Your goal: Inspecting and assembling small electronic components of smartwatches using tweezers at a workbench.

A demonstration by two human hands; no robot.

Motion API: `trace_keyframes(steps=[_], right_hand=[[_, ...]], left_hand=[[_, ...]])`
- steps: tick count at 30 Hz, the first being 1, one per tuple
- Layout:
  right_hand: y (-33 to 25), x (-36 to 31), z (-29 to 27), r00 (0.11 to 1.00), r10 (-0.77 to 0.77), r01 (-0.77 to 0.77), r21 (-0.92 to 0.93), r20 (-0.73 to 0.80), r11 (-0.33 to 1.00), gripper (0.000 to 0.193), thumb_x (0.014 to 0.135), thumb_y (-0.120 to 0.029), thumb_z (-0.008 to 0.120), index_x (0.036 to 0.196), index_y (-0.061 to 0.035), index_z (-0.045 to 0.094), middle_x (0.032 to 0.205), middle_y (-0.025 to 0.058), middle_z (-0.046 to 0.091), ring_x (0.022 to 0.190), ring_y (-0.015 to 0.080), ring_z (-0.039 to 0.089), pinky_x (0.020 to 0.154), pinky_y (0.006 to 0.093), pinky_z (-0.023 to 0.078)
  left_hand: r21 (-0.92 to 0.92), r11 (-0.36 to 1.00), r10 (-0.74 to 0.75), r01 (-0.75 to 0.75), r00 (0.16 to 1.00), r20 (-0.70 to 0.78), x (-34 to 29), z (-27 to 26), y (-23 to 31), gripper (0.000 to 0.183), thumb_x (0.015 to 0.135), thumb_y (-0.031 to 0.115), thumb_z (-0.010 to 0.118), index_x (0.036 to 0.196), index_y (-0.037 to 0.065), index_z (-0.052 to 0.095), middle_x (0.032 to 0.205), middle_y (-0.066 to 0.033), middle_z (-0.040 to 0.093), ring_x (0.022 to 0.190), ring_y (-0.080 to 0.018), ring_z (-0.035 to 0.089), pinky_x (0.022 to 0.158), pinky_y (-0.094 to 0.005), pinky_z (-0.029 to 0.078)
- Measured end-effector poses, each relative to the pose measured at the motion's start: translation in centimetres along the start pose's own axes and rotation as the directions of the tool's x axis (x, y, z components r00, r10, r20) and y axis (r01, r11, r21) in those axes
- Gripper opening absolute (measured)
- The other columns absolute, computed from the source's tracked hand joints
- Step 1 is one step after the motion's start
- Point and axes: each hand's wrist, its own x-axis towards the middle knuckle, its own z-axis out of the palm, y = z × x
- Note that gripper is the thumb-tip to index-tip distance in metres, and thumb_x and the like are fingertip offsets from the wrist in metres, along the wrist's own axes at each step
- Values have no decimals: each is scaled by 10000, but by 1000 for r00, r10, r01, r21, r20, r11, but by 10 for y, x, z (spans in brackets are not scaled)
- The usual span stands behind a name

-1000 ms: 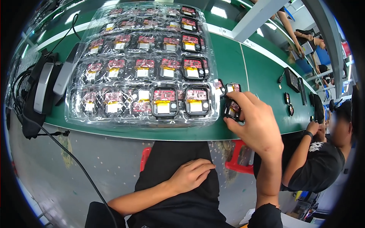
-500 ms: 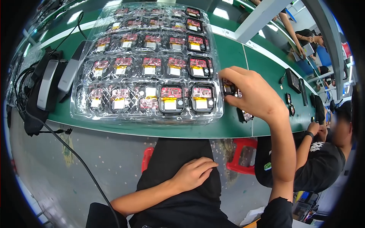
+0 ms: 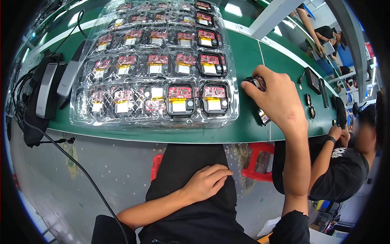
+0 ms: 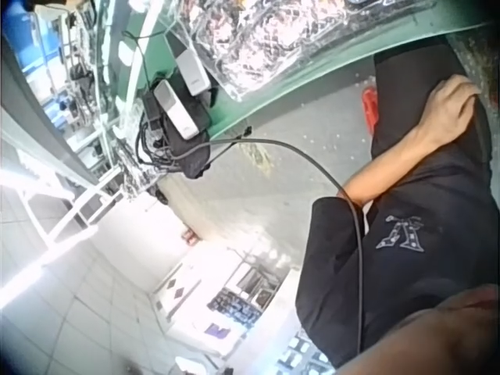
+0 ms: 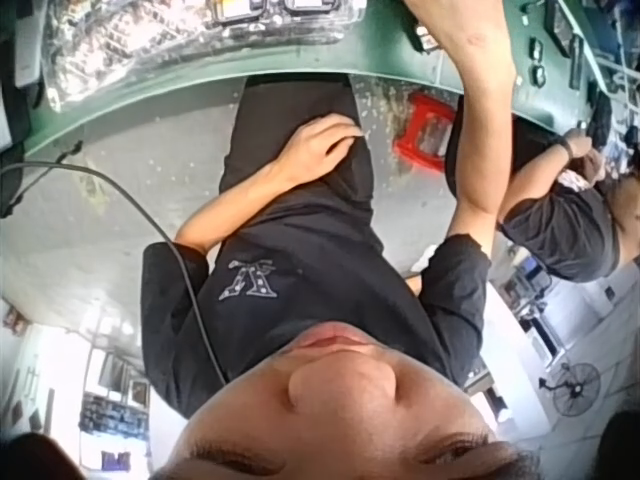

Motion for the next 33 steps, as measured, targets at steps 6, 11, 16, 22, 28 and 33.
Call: trace_keyframes(steps=[6,11,16,22,28,33], right_hand=[[-2,-1,-6,997,-51,58,-116,56,992,273,880,-178,751,1044,29,681,839,278,717,824,484,708,795,516,577],[4,-1,-1,985,-152,155,-38,82,987,284,861,-115,728,1090,34,650,944,272,737,930,482,706,867,522,568],[4,2,-1,978,-156,168,-76,142,983,385,828,-106,786,1167,-19,626,982,256,727,946,461,696,836,490,544],[16,0,-2,978,-161,166,-28,129,986,422,820,-85,821,1190,-24,628,1003,242,731,970,445,699,835,474,543],[18,-2,-19,951,-246,251,-3,188,968,446,834,-78,816,1247,-34,654,1061,229,729,991,410,717,864,479,567],[26,-26,-46,904,-342,345,37,255,938,450,794,5,803,1220,-45,668,1082,154,702,955,395,706,830,465,564]], left_hand=[[-11,1000,-19,19,1000,-6,2,-2,3,192,909,-26,739,1095,21,742,1095,-94,726,957,-284,735,830,-375,618],[-3,1000,-12,12,1000,-3,-1,-4,4,188,912,-24,736,1095,21,742,1099,-93,724,954,-284,735,830,-373,618],[-26,999,-29,30,999,14,-3,-4,4,185,921,-22,722,1099,22,742,1116,-96,722,959,-287,735,838,-374,617],[-25,1000,-10,10,1000,0,-4,-3,3,197,925,-15,721,1117,28,741,1118,-92,723,972,-286,732,840,-372,615],[-18,998,-53,53,999,9,-7,-7,6,195,929,-13,722,1119,28,743,1122,-91,724,985,-288,731,856,-366,612],[-64,996,-69,68,998,-10,-7,-11,7,201,921,-30,724,1114,22,748,1128,-100,729,997,-284,735,867,-359,611]])
